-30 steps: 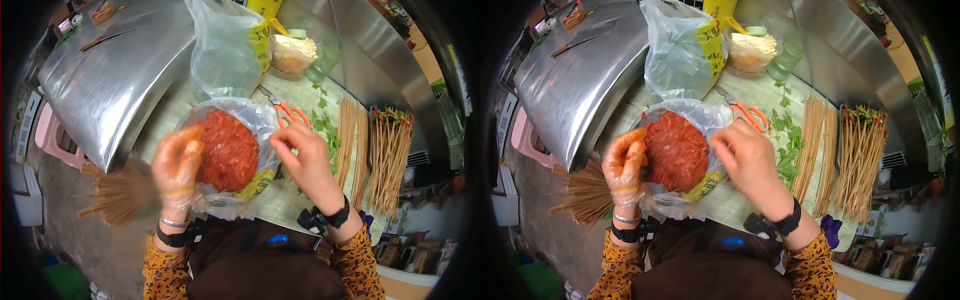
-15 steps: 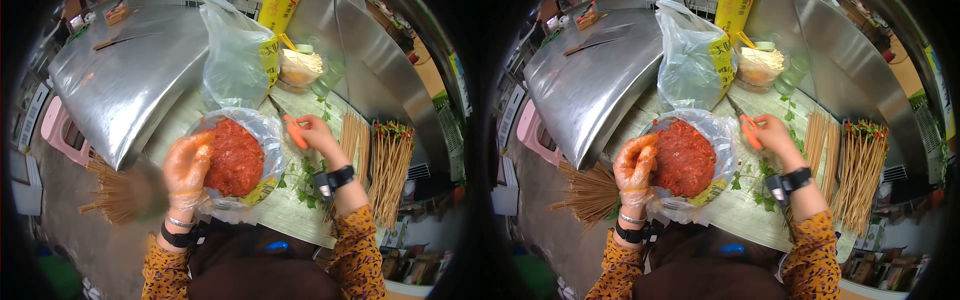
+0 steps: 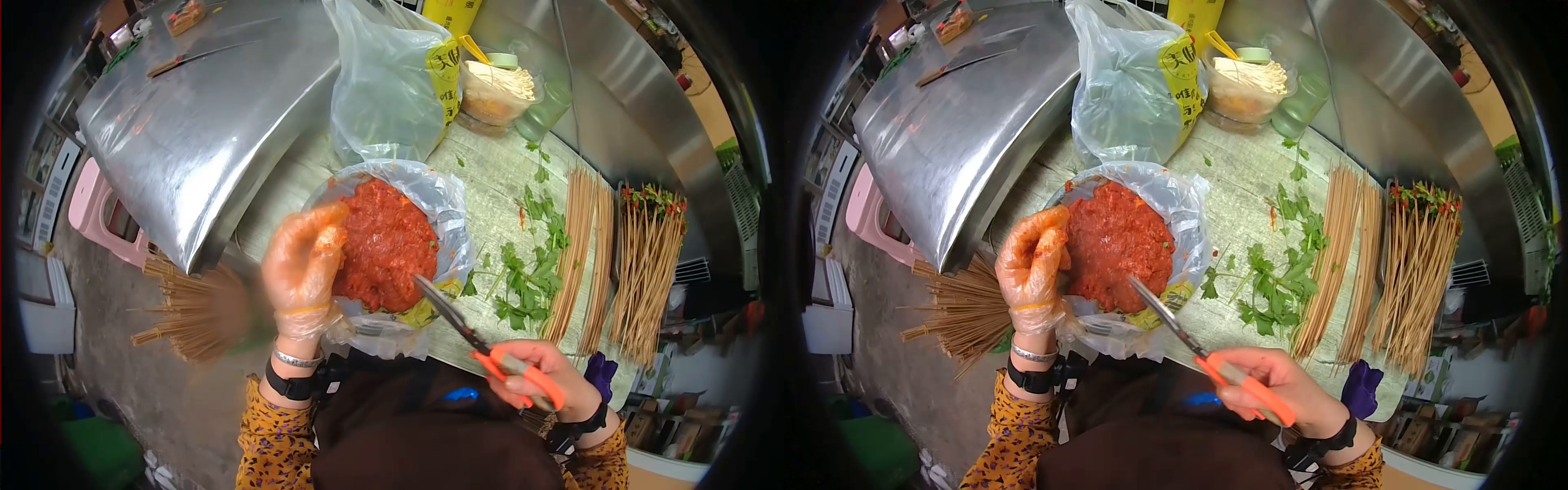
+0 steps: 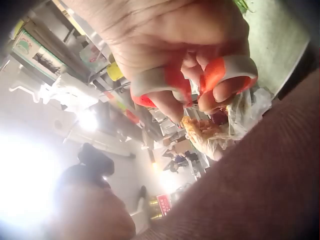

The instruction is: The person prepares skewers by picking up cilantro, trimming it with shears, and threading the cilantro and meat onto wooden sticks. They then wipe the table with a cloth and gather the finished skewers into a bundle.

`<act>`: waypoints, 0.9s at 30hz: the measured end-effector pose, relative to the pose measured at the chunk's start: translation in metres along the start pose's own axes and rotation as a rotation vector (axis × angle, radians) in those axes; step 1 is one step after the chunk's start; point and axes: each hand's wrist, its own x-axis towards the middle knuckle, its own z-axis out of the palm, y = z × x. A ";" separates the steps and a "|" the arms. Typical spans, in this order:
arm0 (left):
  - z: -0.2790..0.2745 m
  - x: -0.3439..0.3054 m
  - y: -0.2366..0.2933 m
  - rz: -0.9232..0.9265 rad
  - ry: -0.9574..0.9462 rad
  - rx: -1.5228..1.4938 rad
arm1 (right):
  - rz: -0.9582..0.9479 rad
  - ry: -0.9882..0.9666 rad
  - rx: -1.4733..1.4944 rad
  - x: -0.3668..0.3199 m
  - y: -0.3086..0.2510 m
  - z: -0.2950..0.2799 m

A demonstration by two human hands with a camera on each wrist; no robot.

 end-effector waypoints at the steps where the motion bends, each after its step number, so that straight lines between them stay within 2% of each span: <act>1: 0.000 0.001 -0.002 0.021 0.001 0.014 | 0.039 0.002 -0.012 0.004 0.004 0.002; 10: 0.001 0.002 0.002 0.047 -0.016 0.021 | 0.081 -0.032 -0.033 0.034 0.009 0.005; 27: -0.002 0.002 -0.002 0.061 -0.041 0.044 | 0.050 -0.034 -0.029 0.043 0.008 0.009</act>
